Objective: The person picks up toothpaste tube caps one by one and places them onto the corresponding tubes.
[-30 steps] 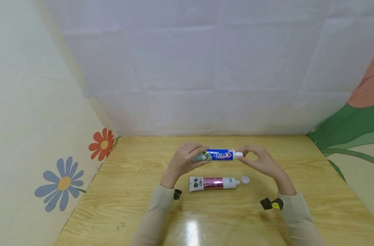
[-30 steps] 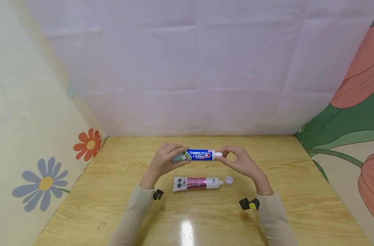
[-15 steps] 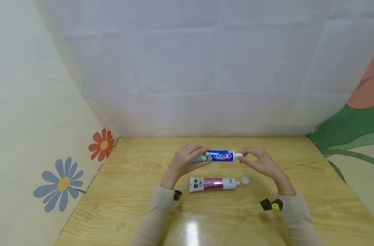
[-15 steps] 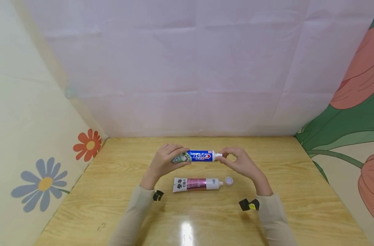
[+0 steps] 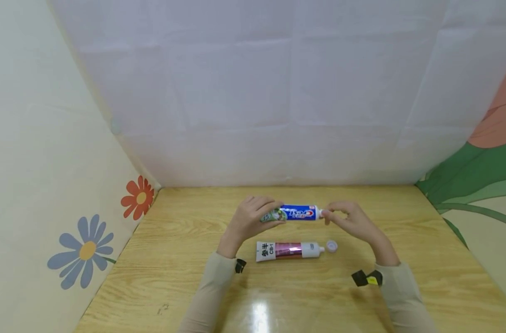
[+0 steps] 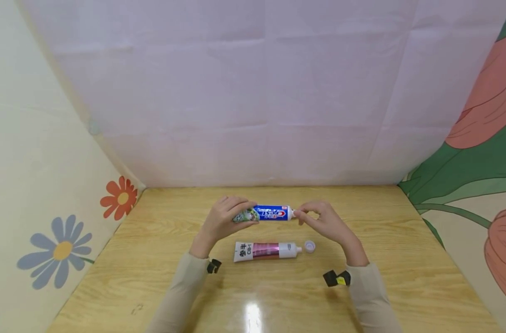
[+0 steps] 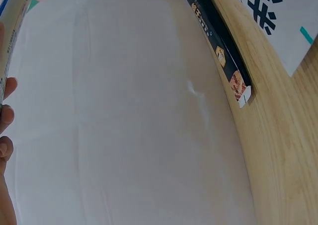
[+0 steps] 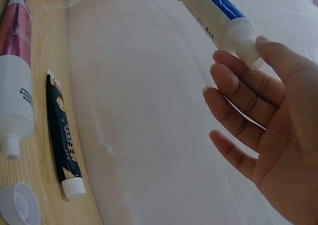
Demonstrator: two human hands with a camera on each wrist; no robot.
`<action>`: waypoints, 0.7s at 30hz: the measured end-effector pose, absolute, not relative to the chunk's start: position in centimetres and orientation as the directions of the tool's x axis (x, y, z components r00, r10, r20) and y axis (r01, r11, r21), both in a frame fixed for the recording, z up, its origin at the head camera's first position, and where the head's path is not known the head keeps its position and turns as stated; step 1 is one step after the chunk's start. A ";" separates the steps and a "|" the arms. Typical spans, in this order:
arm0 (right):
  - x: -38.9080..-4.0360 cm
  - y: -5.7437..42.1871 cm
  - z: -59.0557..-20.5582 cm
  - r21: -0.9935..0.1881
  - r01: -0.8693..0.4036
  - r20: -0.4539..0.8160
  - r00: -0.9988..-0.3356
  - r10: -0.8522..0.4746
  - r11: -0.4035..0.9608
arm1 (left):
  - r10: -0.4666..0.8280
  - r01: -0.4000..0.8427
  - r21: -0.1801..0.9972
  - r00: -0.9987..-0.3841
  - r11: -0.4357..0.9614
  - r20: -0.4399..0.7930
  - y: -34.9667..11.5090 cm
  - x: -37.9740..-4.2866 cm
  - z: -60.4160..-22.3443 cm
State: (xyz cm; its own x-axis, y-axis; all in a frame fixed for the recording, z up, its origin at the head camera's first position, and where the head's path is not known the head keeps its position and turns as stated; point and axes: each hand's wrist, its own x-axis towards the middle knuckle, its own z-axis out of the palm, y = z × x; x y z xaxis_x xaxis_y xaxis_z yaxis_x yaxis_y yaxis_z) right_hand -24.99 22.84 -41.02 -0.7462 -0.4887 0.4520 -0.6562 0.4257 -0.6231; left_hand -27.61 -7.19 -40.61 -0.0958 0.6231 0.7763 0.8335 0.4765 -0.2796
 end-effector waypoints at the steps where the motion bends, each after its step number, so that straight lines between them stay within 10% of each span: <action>1: -24.9 22.8 -40.9 -0.622 -0.658 0.453 -0.745 -0.490 0.425 | 0.623 0.833 -0.280 -0.096 0.477 0.776 -7.2 -27.6 -40.6; 21: -22.9 22.0 -38.2 -0.627 -0.671 0.457 -0.729 -0.510 0.396 | 0.632 0.830 -0.283 -0.104 0.481 0.768 -7.0 -27.4 -40.6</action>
State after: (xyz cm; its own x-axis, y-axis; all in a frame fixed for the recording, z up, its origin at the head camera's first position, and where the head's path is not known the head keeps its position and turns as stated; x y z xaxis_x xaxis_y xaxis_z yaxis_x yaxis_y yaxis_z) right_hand -22.86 21.95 -38.22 -0.7287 -0.5102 0.4568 -0.6706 0.3959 -0.6274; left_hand -27.40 -7.03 -40.59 -0.1042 0.6323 0.7677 0.8300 0.4806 -0.2832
